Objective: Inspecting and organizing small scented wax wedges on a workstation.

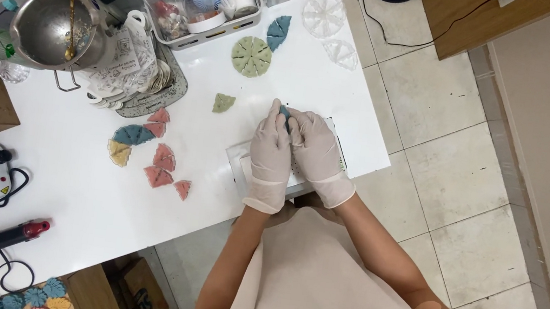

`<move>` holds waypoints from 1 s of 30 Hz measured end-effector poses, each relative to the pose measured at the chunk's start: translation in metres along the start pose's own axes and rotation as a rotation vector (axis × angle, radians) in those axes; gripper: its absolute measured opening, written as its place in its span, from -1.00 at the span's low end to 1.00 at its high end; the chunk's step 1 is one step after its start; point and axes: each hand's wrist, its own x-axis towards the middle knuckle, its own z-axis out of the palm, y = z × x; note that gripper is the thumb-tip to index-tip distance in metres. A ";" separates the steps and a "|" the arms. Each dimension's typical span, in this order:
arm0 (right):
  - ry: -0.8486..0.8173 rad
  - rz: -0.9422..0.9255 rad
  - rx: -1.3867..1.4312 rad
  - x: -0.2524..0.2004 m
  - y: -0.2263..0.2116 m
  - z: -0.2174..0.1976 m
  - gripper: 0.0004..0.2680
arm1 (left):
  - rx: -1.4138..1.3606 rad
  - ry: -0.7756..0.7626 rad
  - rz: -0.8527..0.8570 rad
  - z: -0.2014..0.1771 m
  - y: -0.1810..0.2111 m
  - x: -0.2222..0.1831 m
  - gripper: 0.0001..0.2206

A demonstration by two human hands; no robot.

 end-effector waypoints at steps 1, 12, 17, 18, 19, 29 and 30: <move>-0.001 0.000 0.002 0.000 0.000 0.000 -0.82 | 0.002 0.001 -0.001 0.002 -0.002 0.000 -0.59; 0.031 0.024 -0.017 -0.004 0.018 0.024 -0.83 | 0.037 0.066 0.061 0.016 -0.025 0.004 -0.64; 0.038 0.043 -0.007 -0.001 0.011 0.023 -0.84 | -0.014 0.052 0.012 0.003 -0.007 0.007 -0.63; 0.045 0.056 0.011 0.000 0.008 0.022 -0.84 | -0.061 0.039 0.012 0.001 -0.004 0.007 -0.64; 0.045 0.055 0.012 0.005 0.001 0.016 -0.84 | -0.061 0.041 0.013 0.000 -0.004 0.010 -0.64; -0.053 -0.066 -0.050 0.027 -0.003 0.008 -0.83 | -0.058 0.065 -0.010 -0.008 -0.009 0.024 -0.62; -0.050 -0.063 -0.043 0.027 -0.006 0.010 -0.84 | -0.035 0.042 -0.065 -0.010 -0.006 0.024 -0.60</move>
